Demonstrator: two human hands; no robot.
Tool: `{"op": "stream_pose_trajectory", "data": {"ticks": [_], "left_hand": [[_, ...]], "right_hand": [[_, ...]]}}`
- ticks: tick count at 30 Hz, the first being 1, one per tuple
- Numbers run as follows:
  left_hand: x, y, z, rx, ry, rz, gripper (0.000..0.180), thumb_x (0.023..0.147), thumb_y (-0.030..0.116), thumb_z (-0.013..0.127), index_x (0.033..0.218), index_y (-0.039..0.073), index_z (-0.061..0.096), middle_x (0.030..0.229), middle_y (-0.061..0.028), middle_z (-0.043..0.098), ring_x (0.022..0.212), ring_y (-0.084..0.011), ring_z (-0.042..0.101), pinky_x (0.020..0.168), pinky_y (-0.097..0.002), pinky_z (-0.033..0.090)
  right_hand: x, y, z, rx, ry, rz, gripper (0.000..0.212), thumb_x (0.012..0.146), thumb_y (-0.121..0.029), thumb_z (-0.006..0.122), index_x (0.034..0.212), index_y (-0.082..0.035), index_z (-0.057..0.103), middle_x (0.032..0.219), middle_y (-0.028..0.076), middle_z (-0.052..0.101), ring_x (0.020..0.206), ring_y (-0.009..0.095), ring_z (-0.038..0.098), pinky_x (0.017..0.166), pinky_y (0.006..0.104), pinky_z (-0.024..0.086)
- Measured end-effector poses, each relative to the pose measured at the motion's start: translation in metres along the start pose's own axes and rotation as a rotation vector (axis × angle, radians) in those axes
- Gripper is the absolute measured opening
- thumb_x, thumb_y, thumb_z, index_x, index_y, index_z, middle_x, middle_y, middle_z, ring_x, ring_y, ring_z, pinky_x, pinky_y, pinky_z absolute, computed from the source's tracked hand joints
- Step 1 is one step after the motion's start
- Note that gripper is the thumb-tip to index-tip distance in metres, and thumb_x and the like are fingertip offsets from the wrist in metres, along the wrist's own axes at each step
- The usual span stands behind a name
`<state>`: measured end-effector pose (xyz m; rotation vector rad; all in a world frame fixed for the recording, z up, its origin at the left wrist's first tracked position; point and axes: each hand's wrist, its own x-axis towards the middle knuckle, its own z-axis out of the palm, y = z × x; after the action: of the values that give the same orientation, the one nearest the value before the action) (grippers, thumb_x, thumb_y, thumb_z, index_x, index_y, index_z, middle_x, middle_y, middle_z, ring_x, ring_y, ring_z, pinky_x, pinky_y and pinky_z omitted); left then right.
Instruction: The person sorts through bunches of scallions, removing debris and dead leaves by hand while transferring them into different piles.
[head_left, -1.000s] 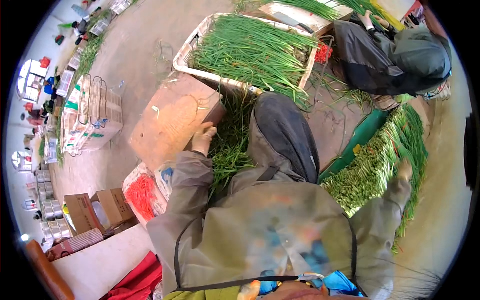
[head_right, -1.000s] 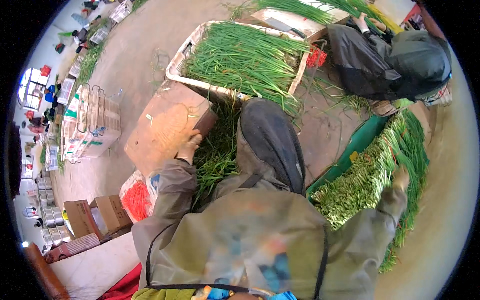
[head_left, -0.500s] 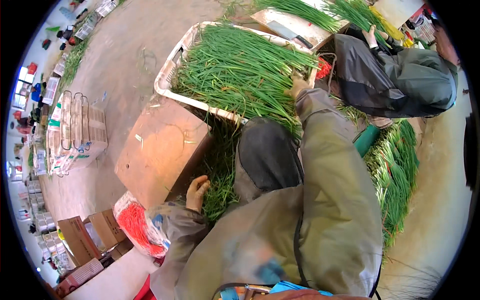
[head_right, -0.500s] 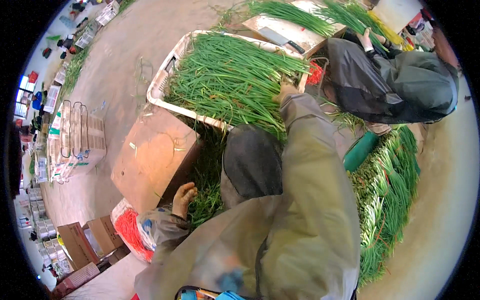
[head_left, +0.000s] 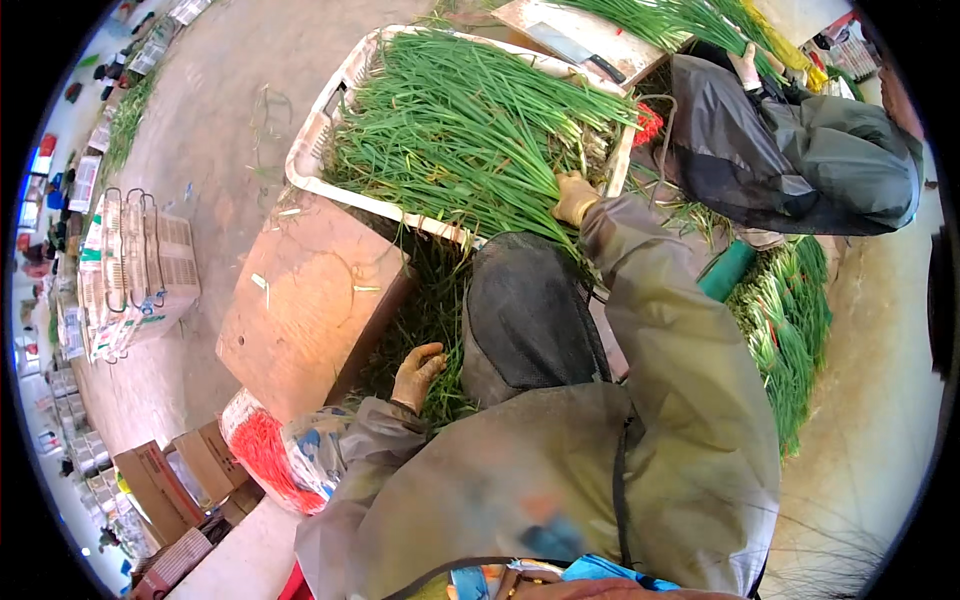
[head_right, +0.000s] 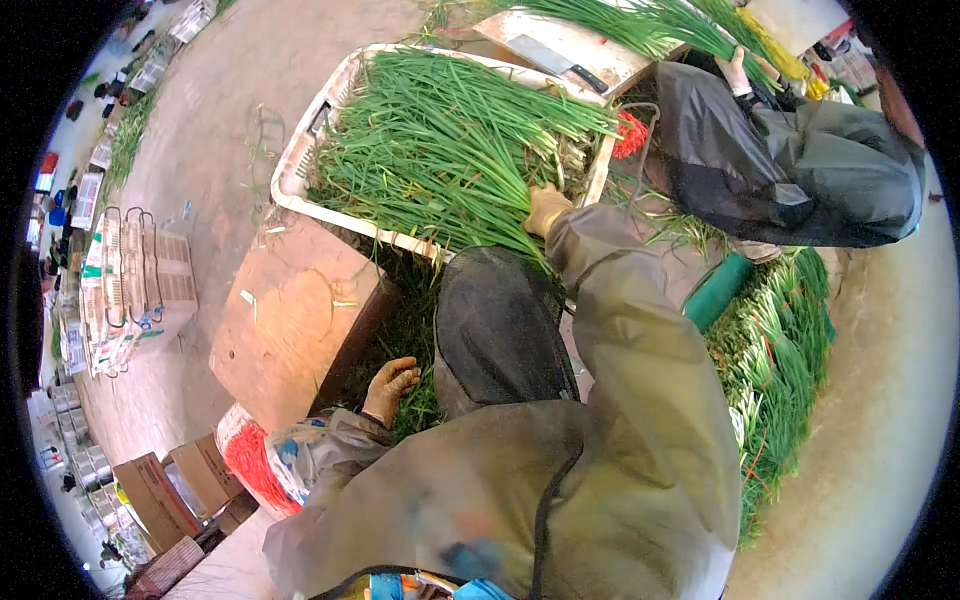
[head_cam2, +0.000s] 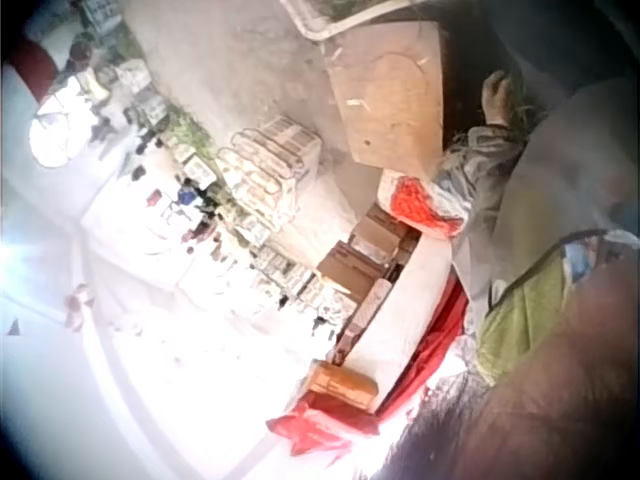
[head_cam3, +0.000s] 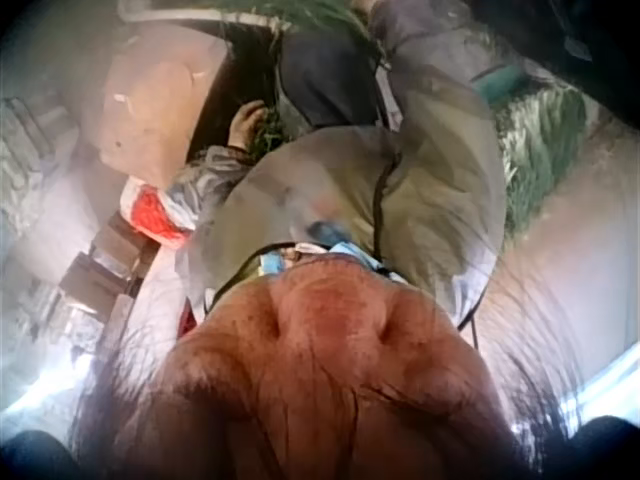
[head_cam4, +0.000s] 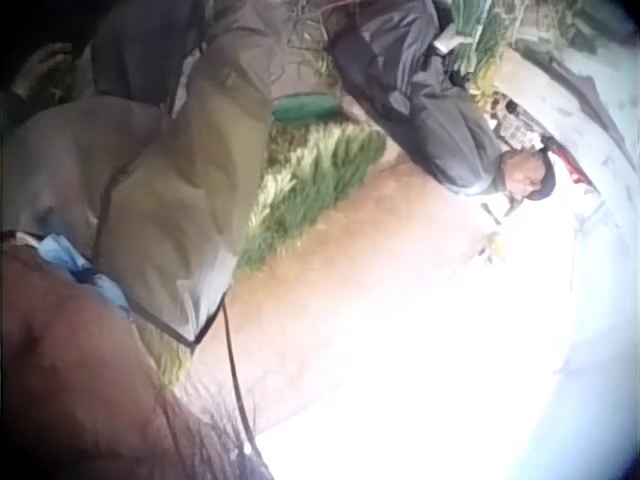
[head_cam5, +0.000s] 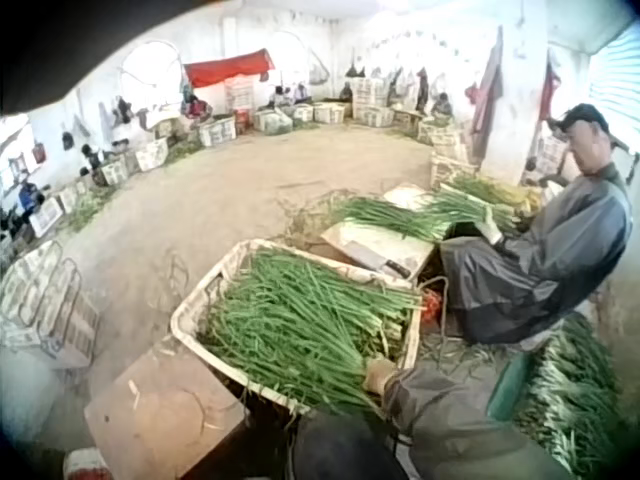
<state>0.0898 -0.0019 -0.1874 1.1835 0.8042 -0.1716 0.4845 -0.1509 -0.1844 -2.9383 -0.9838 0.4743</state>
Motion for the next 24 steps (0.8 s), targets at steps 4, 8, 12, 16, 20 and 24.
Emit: {"op": "stream_pose_trajectory", "data": {"ticks": [4, 8, 12, 16, 20, 24], "left_hand": [[-0.002, 0.001, -0.002, 0.023, 0.010, -0.038, 0.039, 0.085, 0.018, 0.057, 0.118, 0.000, 0.048, 0.103, -0.0085, 0.057, 0.091, -0.0164, 0.055, 0.082, -0.0286, 0.044], [-0.011, -0.011, -0.005, -0.016, 0.043, -0.022, 0.035, 0.086, 0.017, 0.056, 0.117, 0.001, 0.050, 0.099, -0.0061, 0.058, 0.088, -0.0139, 0.055, 0.076, -0.0273, 0.043], [-0.018, -0.011, -0.015, -0.052, 0.047, -0.015, 0.035, 0.085, 0.016, 0.056, 0.116, 0.001, 0.050, 0.097, -0.0059, 0.059, 0.085, -0.0127, 0.055, 0.073, -0.0261, 0.043], [-0.019, -0.009, -0.018, -0.104, 0.076, -0.014, 0.036, 0.087, 0.023, 0.056, 0.115, 0.002, 0.050, 0.097, -0.0056, 0.059, 0.084, -0.0137, 0.057, 0.074, -0.0270, 0.045], [-0.013, -0.008, -0.023, -0.066, 0.015, 0.028, 0.037, 0.088, 0.022, 0.054, 0.118, 0.000, 0.048, 0.099, -0.0076, 0.058, 0.087, -0.0156, 0.056, 0.075, -0.0300, 0.045], [-0.017, -0.002, -0.018, -0.122, 0.033, 0.064, 0.045, 0.085, 0.025, 0.057, 0.119, -0.002, 0.044, 0.098, -0.0115, 0.057, 0.082, -0.0162, 0.056, 0.071, -0.0292, 0.046]], "right_hand": [[0.030, -0.006, -0.003, -0.078, -0.446, 0.209, 0.055, 0.067, -0.028, 0.071, 0.112, -0.002, 0.053, 0.103, 0.016, 0.061, 0.092, 0.029, 0.061, 0.078, 0.0382, 0.048], [0.025, -0.028, -0.079, -0.282, -0.360, -0.003, 0.038, 0.061, -0.027, 0.072, 0.087, 0.000, 0.066, 0.089, 0.017, 0.064, 0.083, 0.030, 0.062, 0.070, 0.0380, 0.050], [0.073, -0.002, -0.102, -0.321, -0.180, -0.049, 0.033, 0.059, -0.022, 0.071, 0.084, -0.001, 0.066, 0.089, 0.018, 0.064, 0.085, 0.030, 0.063, 0.070, 0.0366, 0.051], [0.058, -0.024, -0.166, -0.314, -0.022, -0.152, 0.027, 0.063, -0.018, 0.068, 0.084, -0.001, 0.065, 0.085, 0.017, 0.064, 0.082, 0.030, 0.063, 0.068, 0.0375, 0.051], [0.037, -0.019, -0.162, -0.357, -0.035, -0.194, 0.031, 0.064, -0.022, 0.068, 0.087, -0.002, 0.064, 0.081, 0.012, 0.064, 0.073, 0.027, 0.062, 0.063, 0.0386, 0.050], [0.052, 0.005, -0.092, -0.224, -0.270, -0.206, 0.037, 0.067, -0.030, 0.067, 0.094, -0.005, 0.064, 0.091, 0.011, 0.064, 0.080, 0.026, 0.061, 0.068, 0.0395, 0.049]]}}
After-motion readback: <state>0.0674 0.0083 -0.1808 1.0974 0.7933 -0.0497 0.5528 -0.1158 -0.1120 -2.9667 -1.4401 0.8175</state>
